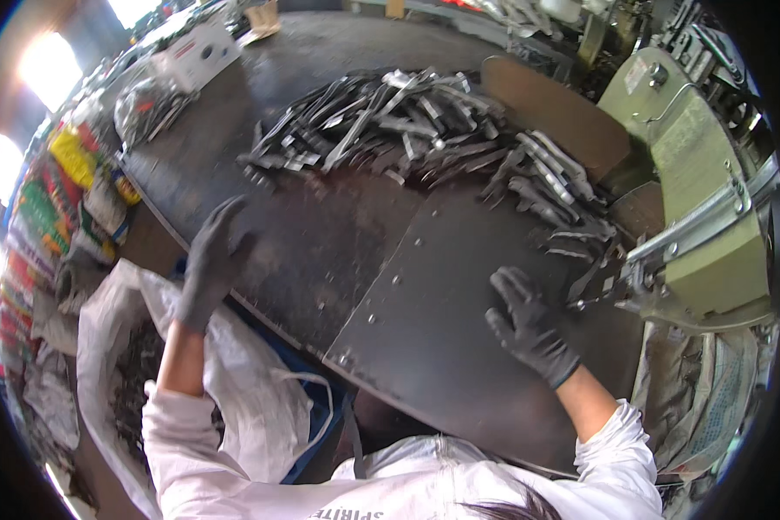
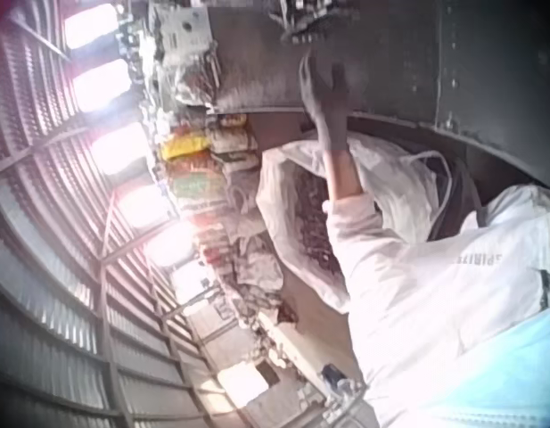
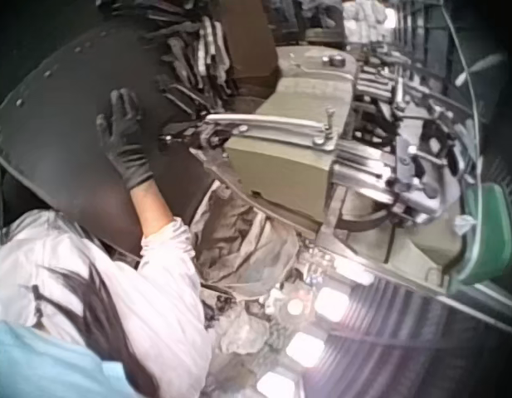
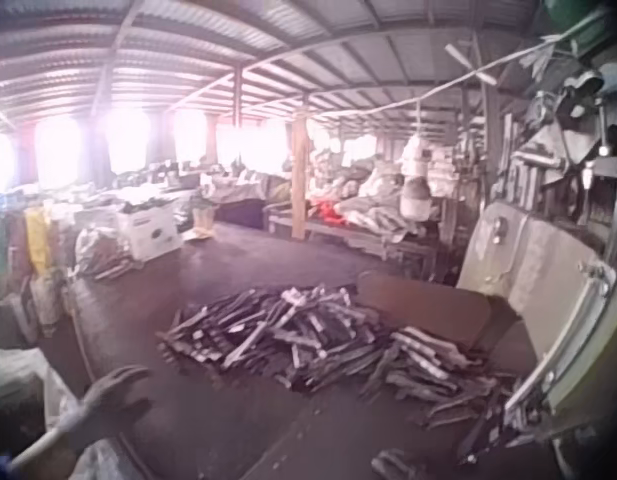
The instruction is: The person assembles small metal components into assembled parts using an industrial stamping or riveting machine.
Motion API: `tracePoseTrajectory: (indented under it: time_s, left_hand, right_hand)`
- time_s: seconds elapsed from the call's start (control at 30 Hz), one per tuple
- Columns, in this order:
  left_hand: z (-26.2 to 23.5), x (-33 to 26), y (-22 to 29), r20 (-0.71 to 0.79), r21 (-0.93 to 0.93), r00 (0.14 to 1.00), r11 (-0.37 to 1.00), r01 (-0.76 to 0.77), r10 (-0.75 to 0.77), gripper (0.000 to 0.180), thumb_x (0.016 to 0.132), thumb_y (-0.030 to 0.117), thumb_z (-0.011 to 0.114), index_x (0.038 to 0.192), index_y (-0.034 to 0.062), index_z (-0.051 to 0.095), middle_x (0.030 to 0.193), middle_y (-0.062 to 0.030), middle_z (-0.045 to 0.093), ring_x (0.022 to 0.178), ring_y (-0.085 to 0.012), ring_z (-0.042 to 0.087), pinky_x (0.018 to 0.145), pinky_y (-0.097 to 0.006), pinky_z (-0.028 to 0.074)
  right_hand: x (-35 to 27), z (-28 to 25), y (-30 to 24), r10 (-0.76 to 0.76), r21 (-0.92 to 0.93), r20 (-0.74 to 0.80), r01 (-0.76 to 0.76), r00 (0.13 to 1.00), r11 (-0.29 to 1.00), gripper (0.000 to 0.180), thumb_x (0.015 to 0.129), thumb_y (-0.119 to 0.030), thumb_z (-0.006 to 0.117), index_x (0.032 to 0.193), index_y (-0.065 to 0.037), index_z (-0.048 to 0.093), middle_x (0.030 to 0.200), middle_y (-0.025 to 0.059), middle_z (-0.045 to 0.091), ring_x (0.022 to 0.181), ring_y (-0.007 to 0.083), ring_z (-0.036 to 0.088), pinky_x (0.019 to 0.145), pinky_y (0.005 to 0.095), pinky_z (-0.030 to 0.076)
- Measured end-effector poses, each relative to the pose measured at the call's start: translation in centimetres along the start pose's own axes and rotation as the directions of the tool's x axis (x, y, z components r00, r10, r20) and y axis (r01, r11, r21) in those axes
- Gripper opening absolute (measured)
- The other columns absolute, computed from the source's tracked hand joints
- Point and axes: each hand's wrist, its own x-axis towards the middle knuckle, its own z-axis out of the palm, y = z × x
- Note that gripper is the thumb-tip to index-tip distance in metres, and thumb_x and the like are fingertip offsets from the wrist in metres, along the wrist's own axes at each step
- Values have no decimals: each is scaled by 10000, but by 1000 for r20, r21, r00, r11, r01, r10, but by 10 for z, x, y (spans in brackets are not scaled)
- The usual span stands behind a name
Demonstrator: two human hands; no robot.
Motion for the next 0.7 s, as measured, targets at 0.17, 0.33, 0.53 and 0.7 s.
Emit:
tracePoseTrajectory:
  time_s: [0.17,0.33,0.53,0.7]
  left_hand:
    - [95,225,100,-37,-165,949,935,-314,312,450,830,219,612,1244,76,509,1247,-196,528,1132,-372,518,932,-423,427]
    - [186,407,129,64,21,951,952,-305,303,506,854,372,560,1302,151,480,1283,-193,506,1160,-374,502,970,-443,409]
    - [298,490,89,537,58,829,974,-220,155,545,839,473,533,1310,202,492,1279,-161,538,1181,-329,510,958,-420,410]
    - [350,501,88,717,-133,676,986,-102,167,460,747,289,653,1186,160,620,1219,-125,597,1076,-326,574,907,-419,448]
  right_hand:
    - [15,-1,-1,24,-17,68,-22,997,1000,469,787,-239,644,1188,-18,541,1235,185,506,1164,377,457,989,469,370]
    - [31,-3,-2,128,-20,167,-126,978,992,422,797,-304,636,1126,-43,593,1184,147,543,1148,332,486,971,449,387]
    - [35,-5,-8,183,-25,169,-181,969,983,443,781,-321,649,1130,-52,600,1206,121,533,1127,301,500,958,434,406]
    - [30,-5,-3,211,-30,70,-210,975,977,455,790,-321,639,1165,-68,594,1225,122,545,1142,297,509,963,436,387]
